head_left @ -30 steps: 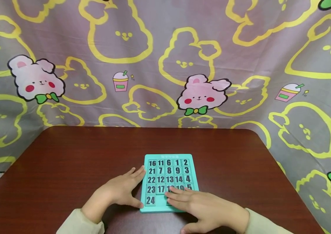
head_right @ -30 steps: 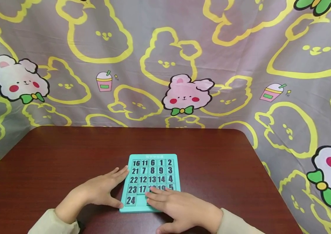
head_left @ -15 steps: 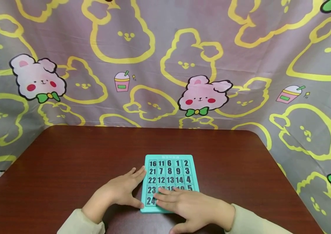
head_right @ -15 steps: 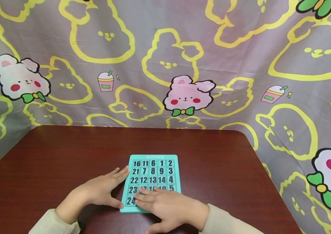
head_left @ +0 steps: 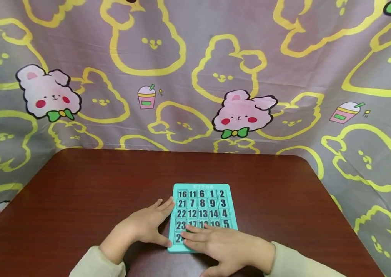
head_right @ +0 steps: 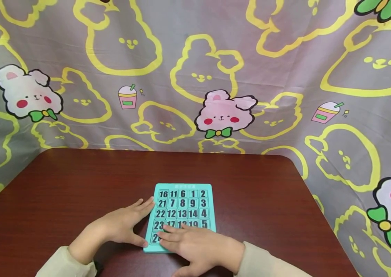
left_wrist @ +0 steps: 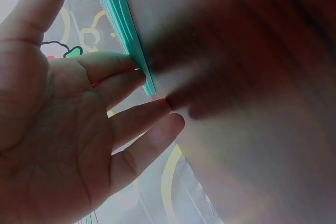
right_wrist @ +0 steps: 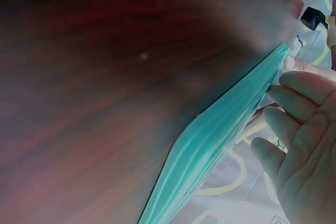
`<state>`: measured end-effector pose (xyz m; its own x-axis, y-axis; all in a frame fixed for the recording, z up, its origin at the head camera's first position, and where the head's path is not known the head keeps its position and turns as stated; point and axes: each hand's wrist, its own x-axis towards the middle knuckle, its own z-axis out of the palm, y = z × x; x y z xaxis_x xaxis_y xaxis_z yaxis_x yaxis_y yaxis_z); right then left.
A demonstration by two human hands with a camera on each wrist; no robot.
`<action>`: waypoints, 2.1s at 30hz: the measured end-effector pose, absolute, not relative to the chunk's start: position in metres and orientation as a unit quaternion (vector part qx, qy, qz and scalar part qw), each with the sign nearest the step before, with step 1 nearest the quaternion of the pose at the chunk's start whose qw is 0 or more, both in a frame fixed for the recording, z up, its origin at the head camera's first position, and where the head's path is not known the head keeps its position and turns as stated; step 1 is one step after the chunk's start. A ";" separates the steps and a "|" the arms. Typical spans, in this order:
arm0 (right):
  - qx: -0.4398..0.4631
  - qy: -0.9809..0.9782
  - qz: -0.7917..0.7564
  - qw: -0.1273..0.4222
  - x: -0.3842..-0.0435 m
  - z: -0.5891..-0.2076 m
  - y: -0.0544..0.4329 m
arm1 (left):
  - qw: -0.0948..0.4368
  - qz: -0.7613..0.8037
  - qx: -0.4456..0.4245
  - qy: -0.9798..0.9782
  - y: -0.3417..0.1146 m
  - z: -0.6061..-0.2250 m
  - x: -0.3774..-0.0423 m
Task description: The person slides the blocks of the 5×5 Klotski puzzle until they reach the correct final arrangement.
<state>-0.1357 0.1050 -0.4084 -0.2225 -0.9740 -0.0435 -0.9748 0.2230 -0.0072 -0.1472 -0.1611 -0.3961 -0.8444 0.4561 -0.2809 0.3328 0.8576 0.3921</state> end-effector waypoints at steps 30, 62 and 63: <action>-0.605 0.795 -0.033 0.024 -0.137 -0.411 0.132 | 0.199 0.172 0.196 0.945 -0.160 -0.397 -0.148; -0.597 0.796 -0.053 0.086 -0.159 -0.407 0.091 | 0.188 0.170 0.207 0.945 -0.161 -0.396 -0.147; -0.597 0.796 -0.053 0.085 -0.158 -0.407 0.091 | 0.188 0.170 0.206 0.945 -0.161 -0.396 -0.147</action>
